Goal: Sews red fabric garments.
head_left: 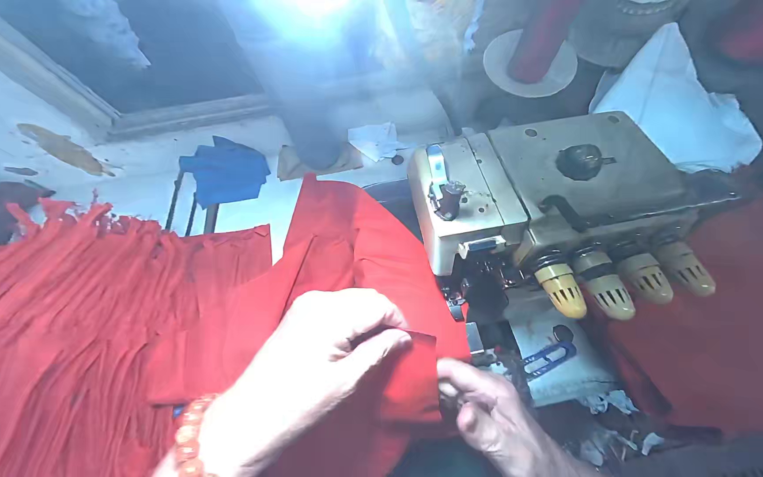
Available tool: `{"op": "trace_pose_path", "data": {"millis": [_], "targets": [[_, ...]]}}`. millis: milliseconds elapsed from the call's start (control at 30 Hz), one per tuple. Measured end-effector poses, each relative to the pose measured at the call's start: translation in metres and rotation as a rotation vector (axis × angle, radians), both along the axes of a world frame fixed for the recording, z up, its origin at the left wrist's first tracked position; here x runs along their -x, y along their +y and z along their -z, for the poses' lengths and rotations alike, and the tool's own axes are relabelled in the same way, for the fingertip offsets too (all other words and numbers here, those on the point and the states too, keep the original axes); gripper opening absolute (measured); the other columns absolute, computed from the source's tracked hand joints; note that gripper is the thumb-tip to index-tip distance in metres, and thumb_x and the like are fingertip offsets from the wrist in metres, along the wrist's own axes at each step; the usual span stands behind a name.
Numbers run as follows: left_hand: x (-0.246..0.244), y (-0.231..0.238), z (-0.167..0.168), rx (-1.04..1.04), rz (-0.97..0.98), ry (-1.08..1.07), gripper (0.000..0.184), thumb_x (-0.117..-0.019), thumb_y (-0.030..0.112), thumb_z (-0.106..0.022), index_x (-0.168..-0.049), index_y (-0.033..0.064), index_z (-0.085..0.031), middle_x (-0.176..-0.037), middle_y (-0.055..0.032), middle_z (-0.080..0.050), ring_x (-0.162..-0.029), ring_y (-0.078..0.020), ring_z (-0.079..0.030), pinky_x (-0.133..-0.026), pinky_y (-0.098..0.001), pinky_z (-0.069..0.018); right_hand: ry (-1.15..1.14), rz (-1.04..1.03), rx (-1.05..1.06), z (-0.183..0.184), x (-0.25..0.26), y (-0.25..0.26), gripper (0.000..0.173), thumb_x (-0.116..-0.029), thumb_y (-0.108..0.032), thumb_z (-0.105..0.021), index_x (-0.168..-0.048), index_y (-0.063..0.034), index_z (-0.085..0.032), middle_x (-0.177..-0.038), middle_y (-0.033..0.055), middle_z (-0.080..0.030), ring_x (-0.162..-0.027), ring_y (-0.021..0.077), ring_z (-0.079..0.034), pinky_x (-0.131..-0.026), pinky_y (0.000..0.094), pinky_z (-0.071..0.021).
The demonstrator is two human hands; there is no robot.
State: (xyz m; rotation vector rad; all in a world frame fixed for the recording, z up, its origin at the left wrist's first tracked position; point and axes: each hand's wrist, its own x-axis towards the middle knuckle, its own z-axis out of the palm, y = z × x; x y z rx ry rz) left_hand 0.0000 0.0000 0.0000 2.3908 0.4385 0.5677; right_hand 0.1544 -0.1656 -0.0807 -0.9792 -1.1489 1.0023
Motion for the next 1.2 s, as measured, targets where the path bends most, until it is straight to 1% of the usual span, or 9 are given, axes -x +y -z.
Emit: {"op": "trace_pose_path", "data": {"millis": [67,167,300,433,533,667,933,1067,1200], "targets": [[-0.005,-0.004,0.016,-0.002,-0.078,0.006,0.019,-0.0978,0.027,-0.06,-0.087,0.0196,-0.074,-0.081,0.0146,-0.065,-0.078,0.0072,-0.061,-0.068,-0.0105,-0.0499,-0.046,0.123,0.105,-0.003,0.006,-0.011,0.03,-0.1003,-0.015,-0.06,-0.106,0.0129,-0.068,-0.093,0.0069,-0.075,-0.087,-0.0014,-0.07,-0.08,0.018,-0.058],[-0.014,-0.006,0.025,0.029,-0.099,-0.071,0.02,-0.0992,0.022,-0.058,-0.09,0.0151,-0.075,-0.083,0.0117,-0.066,-0.079,0.0062,-0.062,-0.071,-0.0098,-0.0509,-0.138,0.246,0.151,0.004,0.013,-0.021,0.014,-0.0911,0.002,-0.066,-0.097,0.0134,-0.071,-0.086,0.0095,-0.075,-0.078,-0.0006,-0.069,-0.075,0.0165,-0.0576],[-0.027,-0.004,0.028,0.059,-0.062,-0.141,0.019,-0.0981,0.016,-0.06,-0.09,0.0109,-0.076,-0.08,0.0089,-0.066,-0.077,0.0055,-0.06,-0.069,-0.0087,-0.0494,-0.329,0.423,0.031,0.028,0.012,-0.028,0.009,-0.0892,-0.008,-0.073,-0.083,-0.002,-0.07,-0.079,0.004,-0.07,-0.083,0.0044,-0.065,-0.08,0.0174,-0.0524],[-0.04,-0.003,0.035,0.031,-0.137,-0.105,0.017,-0.0955,0.02,-0.063,-0.086,0.0158,-0.076,-0.079,0.0114,-0.065,-0.074,0.0061,-0.061,-0.064,-0.0098,-0.049,-0.33,0.538,0.039,0.038,0.008,-0.028,0.008,-0.0865,-0.015,-0.077,-0.085,-0.0118,-0.07,-0.096,-0.0003,-0.059,-0.098,0.001,-0.055,-0.089,0.0131,-0.0456],[-0.045,-0.004,0.04,0.011,-0.164,-0.09,0.017,-0.094,0.021,-0.063,-0.083,0.0169,-0.075,-0.079,0.012,-0.067,-0.073,0.0063,-0.061,-0.062,-0.0106,-0.0498,-0.217,0.516,0.08,0.037,0.008,-0.03,0.008,-0.0856,-0.01,-0.078,-0.085,-0.0093,-0.07,-0.107,0.0005,-0.064,-0.101,-0.0017,-0.061,-0.087,0.0131,-0.0532],[-0.042,-0.005,0.041,-0.004,-0.152,-0.061,0.021,-0.0975,0.024,-0.06,-0.083,0.0173,-0.074,-0.078,0.0123,-0.065,-0.072,0.0056,-0.06,-0.061,-0.0123,-0.0485,-0.175,0.408,0.088,0.033,0.006,-0.034,0.01,-0.0882,-0.004,-0.073,-0.083,0.0005,-0.066,-0.081,0.0049,-0.067,-0.08,0.0009,-0.064,-0.071,0.0139,-0.0536],[-0.039,-0.02,0.042,-0.071,-0.124,0.056,0.025,-0.0987,0.027,-0.056,-0.083,0.0192,-0.074,-0.074,0.0098,-0.066,-0.066,0.0016,-0.061,-0.054,-0.0193,-0.0457,-0.085,0.243,0.125,0.04,0.001,-0.047,0.017,-0.0904,-0.004,-0.069,-0.078,0.0066,-0.063,-0.077,0.011,-0.067,-0.079,0.0045,-0.065,-0.074,0.0173,-0.0529],[-0.045,-0.026,0.046,-0.221,-0.176,0.007,0.019,-0.0963,0.023,-0.06,-0.083,0.017,-0.071,-0.074,0.0051,-0.063,-0.063,-0.0038,-0.06,-0.05,-0.0204,-0.0445,0.064,0.259,0.209,0.037,0.002,-0.05,0.004,-0.0922,-0.004,-0.067,-0.093,-0.0048,-0.064,-0.082,-0.0046,-0.07,-0.076,-0.0054,-0.064,-0.07,0.0137,-0.0528],[-0.048,-0.039,0.047,-0.444,-0.207,-0.007,0.016,-0.0959,0.013,-0.06,-0.085,0.012,-0.072,-0.076,-0.0041,-0.065,-0.063,-0.0167,-0.061,-0.049,-0.0274,-0.0454,0.154,0.264,0.242,0.032,-0.004,-0.052,0.023,-0.0881,0.0,-0.065,-0.099,-0.0184,-0.055,-0.08,-0.0163,-0.061,-0.07,-0.0112,-0.055,-0.062,0.0087,-0.0461]]}}
